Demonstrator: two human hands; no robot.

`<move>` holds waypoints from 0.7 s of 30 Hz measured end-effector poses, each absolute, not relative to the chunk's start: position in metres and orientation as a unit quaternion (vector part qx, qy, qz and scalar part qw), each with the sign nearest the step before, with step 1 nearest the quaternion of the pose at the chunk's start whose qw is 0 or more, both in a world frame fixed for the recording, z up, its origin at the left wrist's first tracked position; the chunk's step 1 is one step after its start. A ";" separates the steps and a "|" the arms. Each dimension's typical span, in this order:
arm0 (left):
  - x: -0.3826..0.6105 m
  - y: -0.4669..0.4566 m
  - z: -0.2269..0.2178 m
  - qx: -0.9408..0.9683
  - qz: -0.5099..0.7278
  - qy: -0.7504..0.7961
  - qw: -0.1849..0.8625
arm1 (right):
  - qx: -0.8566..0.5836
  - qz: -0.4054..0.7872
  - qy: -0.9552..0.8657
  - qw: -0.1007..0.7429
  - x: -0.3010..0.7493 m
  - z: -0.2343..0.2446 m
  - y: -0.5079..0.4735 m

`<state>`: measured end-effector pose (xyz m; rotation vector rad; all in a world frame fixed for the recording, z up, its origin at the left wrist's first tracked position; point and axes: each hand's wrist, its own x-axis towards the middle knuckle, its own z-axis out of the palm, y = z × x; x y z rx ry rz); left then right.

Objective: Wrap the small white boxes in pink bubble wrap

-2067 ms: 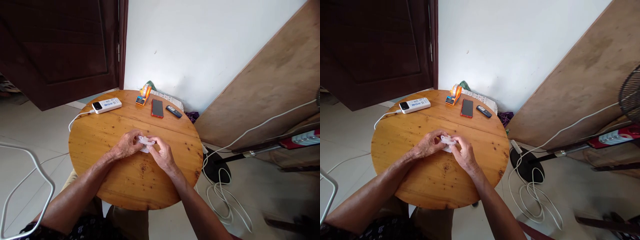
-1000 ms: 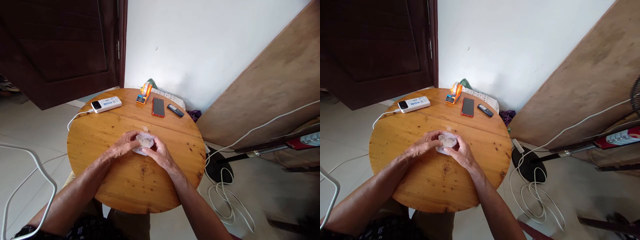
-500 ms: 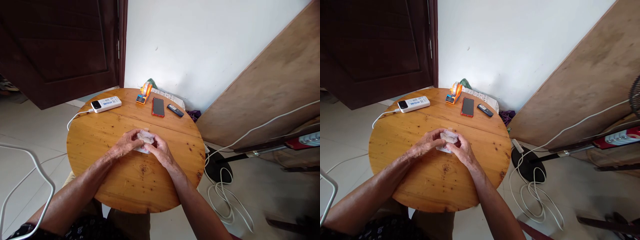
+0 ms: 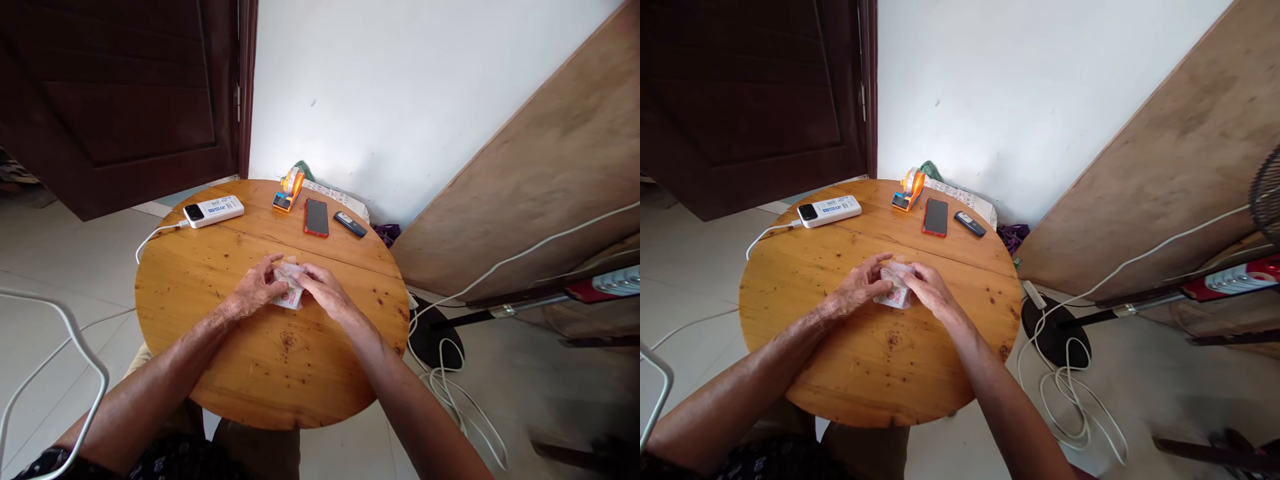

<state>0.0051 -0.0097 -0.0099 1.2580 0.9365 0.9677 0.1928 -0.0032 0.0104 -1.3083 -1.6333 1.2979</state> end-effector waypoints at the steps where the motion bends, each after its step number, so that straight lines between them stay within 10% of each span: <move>1: 0.005 -0.009 -0.012 0.544 0.422 0.405 0.602 | -0.506 0.479 -0.643 0.317 0.192 0.012 0.000; 21: 0.013 -0.010 -0.006 0.527 0.453 0.456 0.556 | -0.523 0.469 -0.565 0.432 0.184 -0.014 0.013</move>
